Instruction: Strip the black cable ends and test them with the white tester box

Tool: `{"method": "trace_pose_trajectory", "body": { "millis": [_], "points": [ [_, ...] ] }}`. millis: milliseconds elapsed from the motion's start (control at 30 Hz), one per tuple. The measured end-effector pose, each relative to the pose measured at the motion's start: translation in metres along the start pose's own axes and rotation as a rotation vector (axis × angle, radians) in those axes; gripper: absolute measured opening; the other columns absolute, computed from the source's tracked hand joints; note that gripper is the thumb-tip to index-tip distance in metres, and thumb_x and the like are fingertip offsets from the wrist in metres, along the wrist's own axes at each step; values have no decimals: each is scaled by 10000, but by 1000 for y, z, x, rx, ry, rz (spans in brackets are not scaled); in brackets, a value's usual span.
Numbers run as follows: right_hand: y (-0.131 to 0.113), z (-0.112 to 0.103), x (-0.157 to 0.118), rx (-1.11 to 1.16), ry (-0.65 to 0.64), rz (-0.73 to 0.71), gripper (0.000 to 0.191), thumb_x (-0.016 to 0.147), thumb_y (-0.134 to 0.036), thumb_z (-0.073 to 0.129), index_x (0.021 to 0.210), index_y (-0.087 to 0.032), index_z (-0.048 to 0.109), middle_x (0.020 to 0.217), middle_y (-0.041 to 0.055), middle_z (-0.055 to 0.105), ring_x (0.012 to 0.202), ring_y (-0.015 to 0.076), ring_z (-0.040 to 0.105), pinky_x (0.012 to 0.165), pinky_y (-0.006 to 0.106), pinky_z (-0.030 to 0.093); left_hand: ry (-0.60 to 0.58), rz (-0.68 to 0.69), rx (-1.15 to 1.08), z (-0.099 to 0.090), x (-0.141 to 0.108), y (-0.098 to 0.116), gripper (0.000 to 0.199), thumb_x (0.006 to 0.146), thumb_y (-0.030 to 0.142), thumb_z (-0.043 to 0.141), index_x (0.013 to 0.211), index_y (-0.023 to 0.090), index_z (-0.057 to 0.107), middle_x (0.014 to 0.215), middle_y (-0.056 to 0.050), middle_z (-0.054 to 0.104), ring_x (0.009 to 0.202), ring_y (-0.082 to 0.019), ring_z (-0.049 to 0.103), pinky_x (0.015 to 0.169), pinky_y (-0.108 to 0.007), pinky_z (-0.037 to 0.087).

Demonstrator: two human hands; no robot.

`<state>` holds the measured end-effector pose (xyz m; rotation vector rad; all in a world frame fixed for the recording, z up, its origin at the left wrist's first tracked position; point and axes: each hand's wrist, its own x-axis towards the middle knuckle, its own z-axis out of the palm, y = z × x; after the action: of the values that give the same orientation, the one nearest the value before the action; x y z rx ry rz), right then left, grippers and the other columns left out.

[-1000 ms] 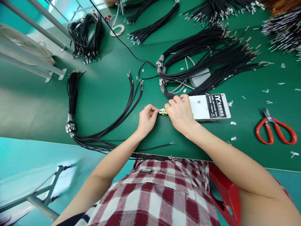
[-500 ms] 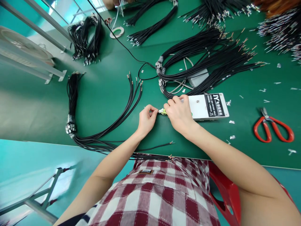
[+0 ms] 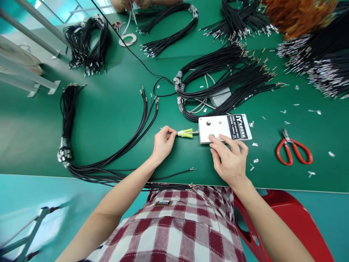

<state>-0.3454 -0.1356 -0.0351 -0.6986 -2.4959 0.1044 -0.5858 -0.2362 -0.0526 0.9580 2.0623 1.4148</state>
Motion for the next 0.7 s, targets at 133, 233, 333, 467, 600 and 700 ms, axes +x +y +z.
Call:
{"method": "trace_pose_trajectory", "body": {
  "millis": [133,233,333,467,600,700],
  "points": [
    [4,12,-1,-40,71,-10,241,886,-174,622,1104,-273,646,1139,13,766,1108,255,645,1030,475,339,7,-4,38,-7,-1,-5,131,867,204,578,742,190,539,595,50,502,493,-88,418,500,-211,287],
    [6,13,2,-16,113,-24,243,883,-170,626,1098,-281,640,1109,5,773,1083,257,646,1020,479,367,14,-92,-86,-16,-2,-9,162,854,261,629,746,187,534,599,57,501,454,-69,410,466,-199,282],
    [3,7,4,79,128,-1,274,862,-164,658,1107,-283,629,1133,20,763,1155,276,620,1015,485,412,-84,-177,-282,-25,-11,-3,207,871,363,639,806,184,555,644,37,565,442,-72,462,460,-201,345],
    [-6,-3,1,219,146,-3,375,824,-128,699,1153,-284,611,1187,49,740,1160,282,635,1014,487,473,-371,21,-32,-34,-52,16,198,956,317,523,931,184,668,899,-84,709,853,-191,671,820,-334,527],
    [-9,-3,-1,312,120,-38,357,822,-119,701,1130,-284,626,1176,59,739,1085,278,677,968,478,515,-689,196,311,-43,-93,24,251,966,206,465,908,199,709,917,-82,708,881,-199,662,822,-310,514],
    [-11,-1,3,362,122,-43,325,830,-117,694,1107,-277,637,1168,62,737,1067,273,685,961,470,525,-712,202,275,-56,-81,14,205,954,185,499,891,220,690,869,-30,717,793,-160,663,754,-260,508]
  ]
}}
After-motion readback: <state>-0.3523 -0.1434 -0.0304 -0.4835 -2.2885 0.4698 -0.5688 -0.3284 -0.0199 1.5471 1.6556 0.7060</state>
